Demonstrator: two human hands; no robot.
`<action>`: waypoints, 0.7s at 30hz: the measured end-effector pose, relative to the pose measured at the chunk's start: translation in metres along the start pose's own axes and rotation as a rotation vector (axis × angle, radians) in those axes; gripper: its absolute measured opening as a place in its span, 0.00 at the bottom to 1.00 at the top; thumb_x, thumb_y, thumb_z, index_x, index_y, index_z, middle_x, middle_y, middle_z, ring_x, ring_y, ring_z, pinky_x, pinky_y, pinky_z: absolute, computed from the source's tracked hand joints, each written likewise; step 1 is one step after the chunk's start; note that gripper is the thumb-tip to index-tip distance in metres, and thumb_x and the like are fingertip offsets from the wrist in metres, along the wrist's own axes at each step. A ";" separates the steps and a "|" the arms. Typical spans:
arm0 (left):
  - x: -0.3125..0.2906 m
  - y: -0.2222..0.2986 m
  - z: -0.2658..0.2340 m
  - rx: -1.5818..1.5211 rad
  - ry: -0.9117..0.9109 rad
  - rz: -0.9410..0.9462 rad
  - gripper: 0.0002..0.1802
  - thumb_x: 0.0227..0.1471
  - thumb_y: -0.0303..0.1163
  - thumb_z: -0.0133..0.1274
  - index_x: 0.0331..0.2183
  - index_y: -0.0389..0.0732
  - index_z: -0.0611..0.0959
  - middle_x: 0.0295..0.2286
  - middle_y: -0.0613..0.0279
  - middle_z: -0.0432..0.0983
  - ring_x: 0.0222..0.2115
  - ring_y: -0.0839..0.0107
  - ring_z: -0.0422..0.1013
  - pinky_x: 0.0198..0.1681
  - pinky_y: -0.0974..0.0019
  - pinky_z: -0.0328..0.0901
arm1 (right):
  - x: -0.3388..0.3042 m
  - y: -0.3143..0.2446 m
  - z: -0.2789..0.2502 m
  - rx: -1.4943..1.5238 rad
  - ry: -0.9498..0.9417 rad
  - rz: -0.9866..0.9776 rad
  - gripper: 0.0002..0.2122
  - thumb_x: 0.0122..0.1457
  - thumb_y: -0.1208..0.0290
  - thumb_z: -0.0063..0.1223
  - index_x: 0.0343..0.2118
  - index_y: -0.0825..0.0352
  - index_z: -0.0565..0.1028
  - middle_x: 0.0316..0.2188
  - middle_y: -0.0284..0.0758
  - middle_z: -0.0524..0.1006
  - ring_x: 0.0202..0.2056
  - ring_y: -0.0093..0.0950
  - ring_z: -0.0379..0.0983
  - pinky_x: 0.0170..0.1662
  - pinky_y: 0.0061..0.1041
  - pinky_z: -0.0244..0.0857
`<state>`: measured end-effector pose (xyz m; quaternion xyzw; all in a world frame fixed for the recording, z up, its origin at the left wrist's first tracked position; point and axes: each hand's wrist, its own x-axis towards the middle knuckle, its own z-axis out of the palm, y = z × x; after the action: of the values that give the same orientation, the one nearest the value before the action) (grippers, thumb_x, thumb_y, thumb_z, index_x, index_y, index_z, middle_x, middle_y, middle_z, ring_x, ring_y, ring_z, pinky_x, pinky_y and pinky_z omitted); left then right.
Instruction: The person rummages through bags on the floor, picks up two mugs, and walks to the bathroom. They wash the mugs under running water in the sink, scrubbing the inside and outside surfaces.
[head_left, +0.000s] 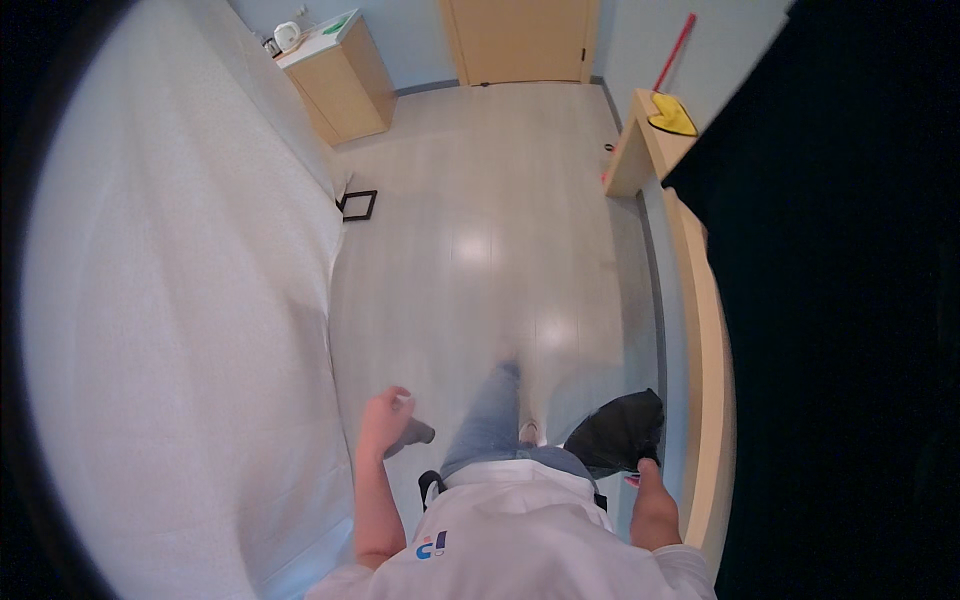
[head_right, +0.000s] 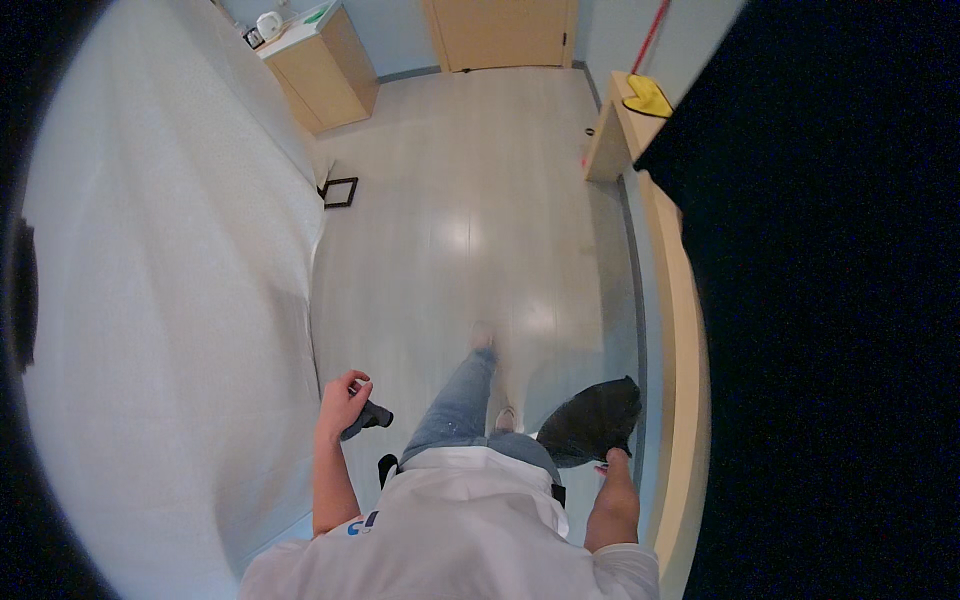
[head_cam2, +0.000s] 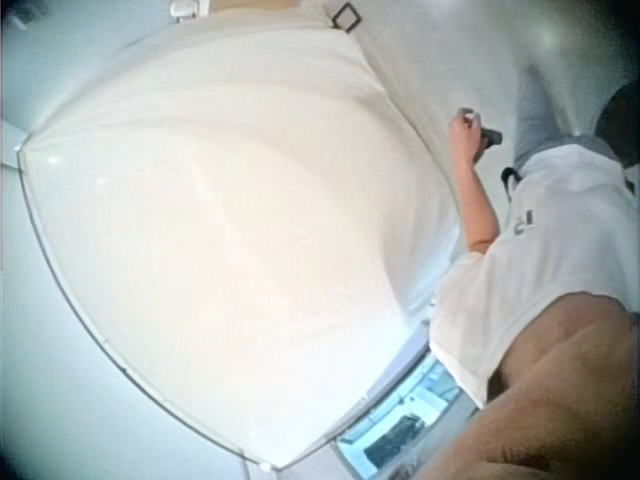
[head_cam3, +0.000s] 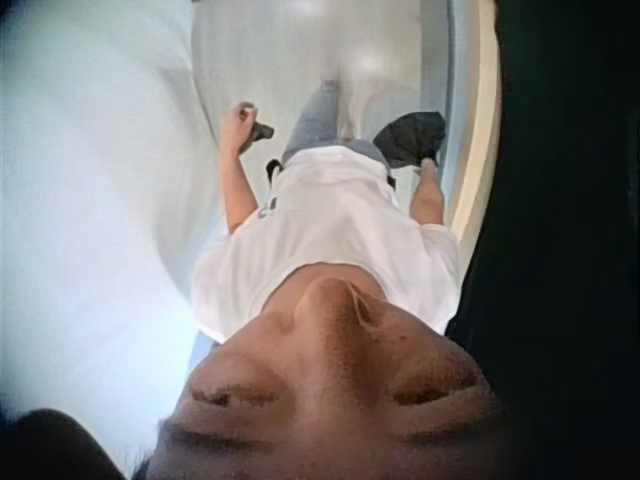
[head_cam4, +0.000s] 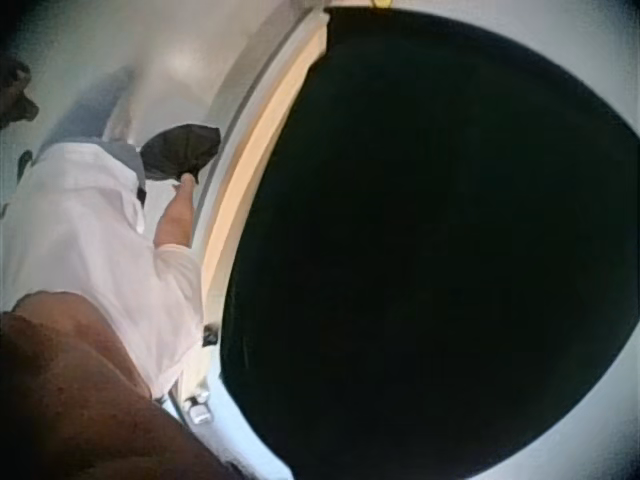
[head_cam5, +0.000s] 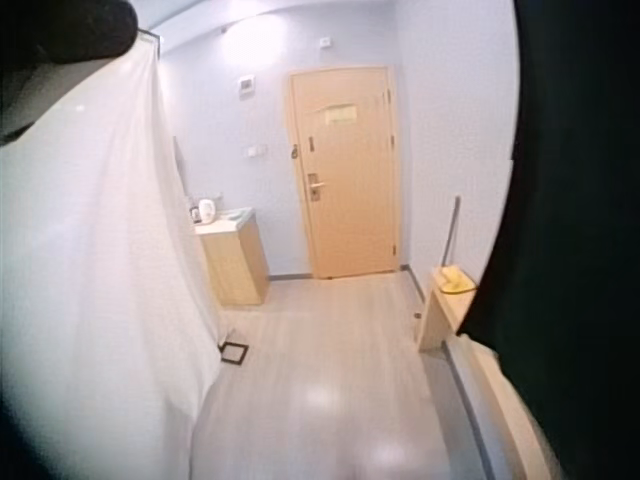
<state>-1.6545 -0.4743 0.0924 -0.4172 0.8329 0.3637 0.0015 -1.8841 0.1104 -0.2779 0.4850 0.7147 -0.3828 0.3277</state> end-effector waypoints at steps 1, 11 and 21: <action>0.037 0.004 -0.002 0.001 -0.004 -0.026 0.12 0.45 0.35 0.54 0.33 0.39 0.80 0.22 0.51 0.76 0.24 0.58 0.74 0.29 0.60 0.67 | -0.005 -0.039 0.014 0.007 -0.020 0.036 0.17 0.58 0.61 0.43 0.41 0.70 0.73 0.37 0.47 0.74 0.32 0.37 0.75 0.30 0.31 0.71; 0.316 0.174 0.054 -0.154 -0.087 0.096 0.09 0.47 0.28 0.53 0.34 0.39 0.79 0.16 0.60 0.71 0.18 0.72 0.68 0.24 0.68 0.63 | 0.000 -0.317 0.132 -1.313 0.104 -0.803 0.19 0.57 0.56 0.36 0.41 0.61 0.76 0.44 0.43 0.74 0.46 0.42 0.69 0.49 0.39 0.62; 0.514 0.322 0.108 -0.078 -0.375 0.114 0.09 0.46 0.29 0.53 0.33 0.39 0.79 0.17 0.55 0.74 0.19 0.64 0.72 0.27 0.64 0.66 | -0.013 -0.553 0.230 -1.318 -0.063 -0.525 0.17 0.57 0.61 0.41 0.39 0.68 0.77 0.45 0.39 0.75 0.47 0.37 0.70 0.49 0.33 0.64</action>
<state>-2.2459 -0.6404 0.0503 -0.2941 0.8255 0.4665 0.1200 -2.3795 -0.2249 -0.2535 -0.0137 0.8809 0.0493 0.4705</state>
